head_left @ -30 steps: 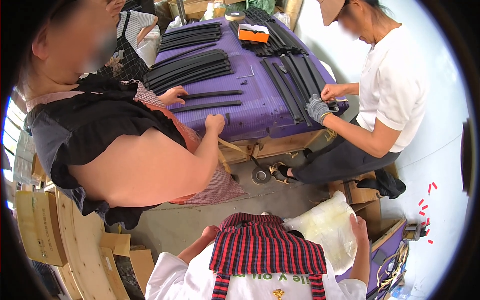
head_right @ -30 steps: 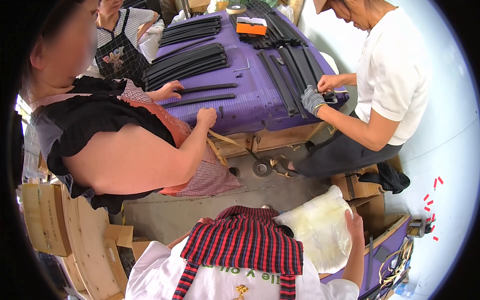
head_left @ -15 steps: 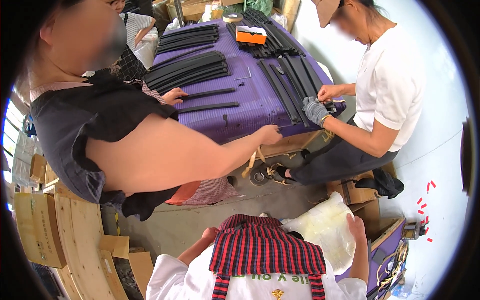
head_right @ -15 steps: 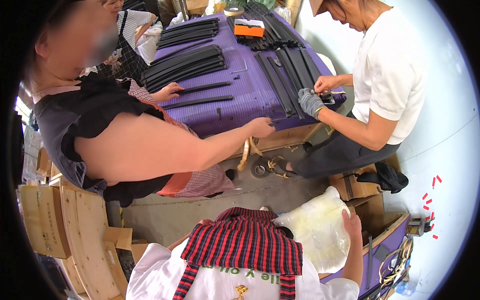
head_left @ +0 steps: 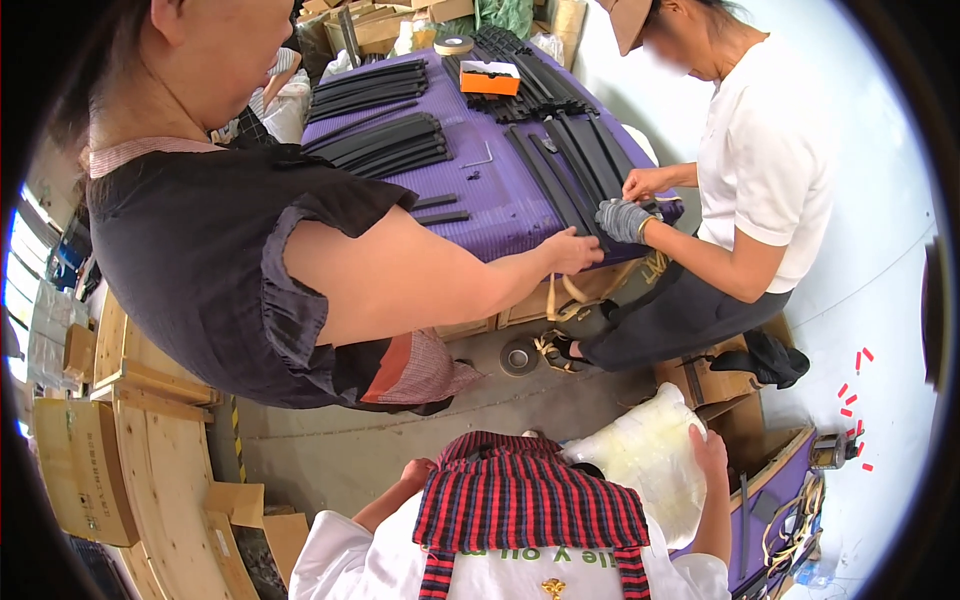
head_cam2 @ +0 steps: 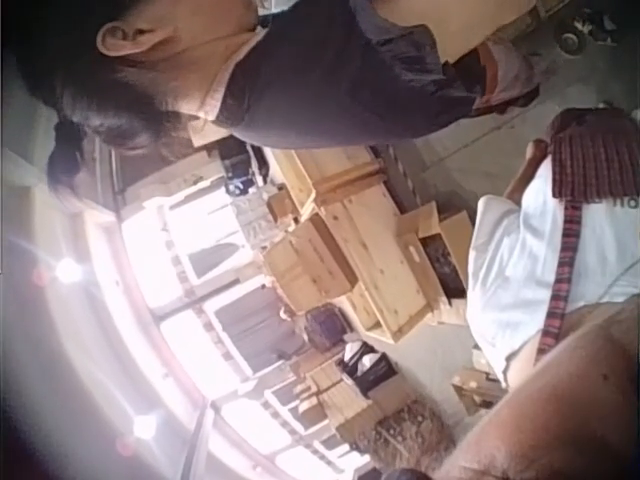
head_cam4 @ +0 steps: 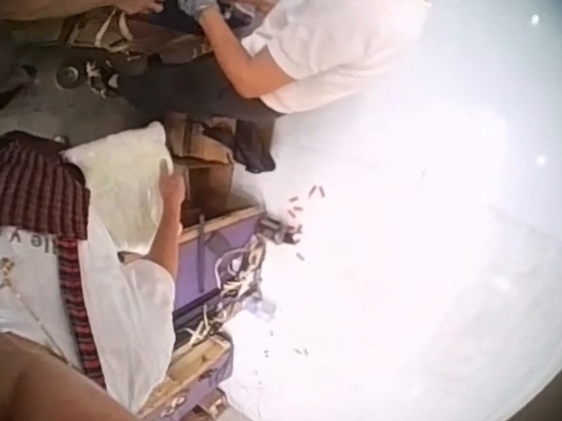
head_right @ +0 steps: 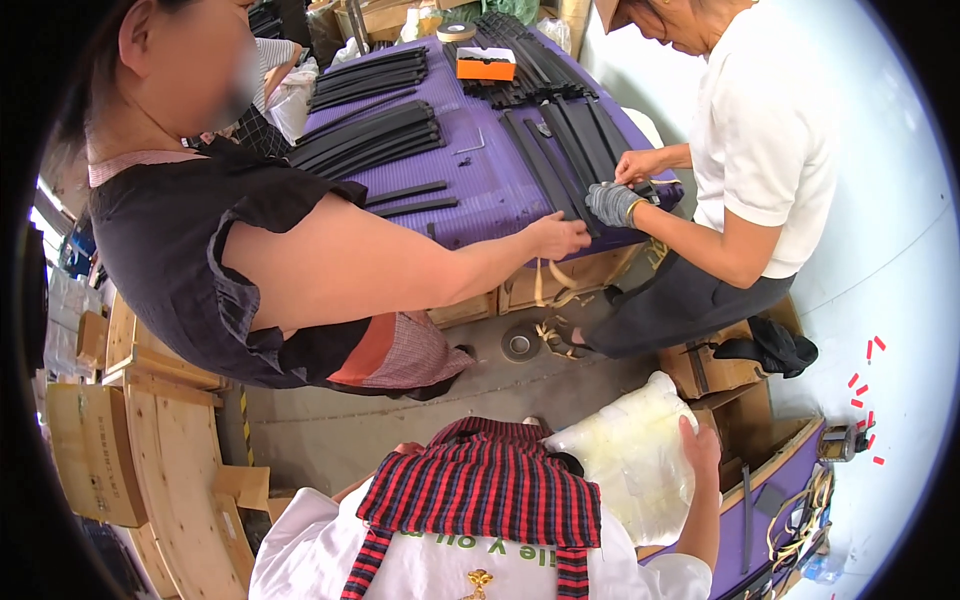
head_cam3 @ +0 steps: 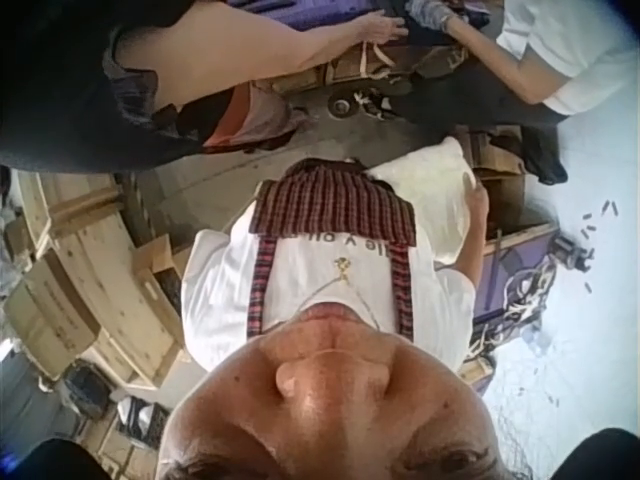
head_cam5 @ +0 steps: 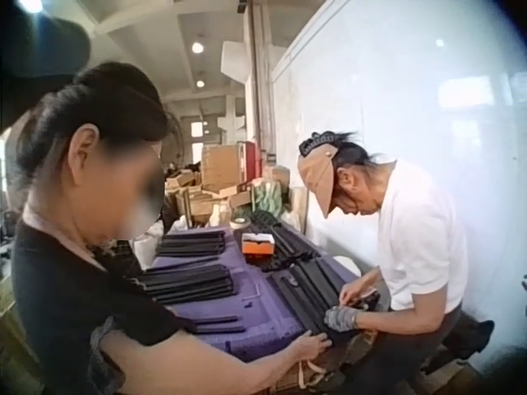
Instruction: The recorder is assembling and organizing long black rails and small components on a purple-padded workbench in a factory.
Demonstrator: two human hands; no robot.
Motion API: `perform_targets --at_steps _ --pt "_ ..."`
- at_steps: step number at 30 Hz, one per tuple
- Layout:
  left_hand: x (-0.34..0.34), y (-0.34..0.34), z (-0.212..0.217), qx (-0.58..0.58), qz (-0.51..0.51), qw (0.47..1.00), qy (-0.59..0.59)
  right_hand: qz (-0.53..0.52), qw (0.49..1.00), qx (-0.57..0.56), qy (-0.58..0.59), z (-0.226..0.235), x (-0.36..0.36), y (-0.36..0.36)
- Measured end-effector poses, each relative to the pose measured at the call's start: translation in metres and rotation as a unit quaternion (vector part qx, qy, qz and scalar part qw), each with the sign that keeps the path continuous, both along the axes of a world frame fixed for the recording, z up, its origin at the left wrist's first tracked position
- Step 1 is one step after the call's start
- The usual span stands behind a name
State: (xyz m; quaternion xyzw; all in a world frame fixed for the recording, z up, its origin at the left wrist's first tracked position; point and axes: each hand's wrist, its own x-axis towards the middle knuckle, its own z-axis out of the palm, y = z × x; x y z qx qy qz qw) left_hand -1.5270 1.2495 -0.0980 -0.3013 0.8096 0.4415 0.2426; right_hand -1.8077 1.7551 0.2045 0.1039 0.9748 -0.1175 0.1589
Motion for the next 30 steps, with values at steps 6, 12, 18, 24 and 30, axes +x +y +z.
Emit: perform_targets --at_steps 6,12,18,24,30 --pt "0.0 -0.004 0.003 0.057 0.021 0.998 0.006 -0.011 1.0 0.0 0.006 0.008 0.009 -0.004" --pt "-0.007 -0.001 0.004 0.036 -0.02 0.999 0.016 -0.018 0.999 0.016 0.028 0.007 0.015 0.0" --pt "-0.003 -0.004 0.001 0.024 -0.049 0.997 0.05 -0.02 0.999 -0.004 0.044 0.016 0.016 -0.008" --pt "-0.001 0.001 0.003 0.042 0.001 0.999 0.007 -0.027 0.999 -0.014 0.027 0.008 0.013 -0.001" --pt "-0.005 -0.003 0.007 0.025 -0.045 0.998 -0.026 -0.018 0.999 -0.021 0.024 0.001 0.008 0.001"
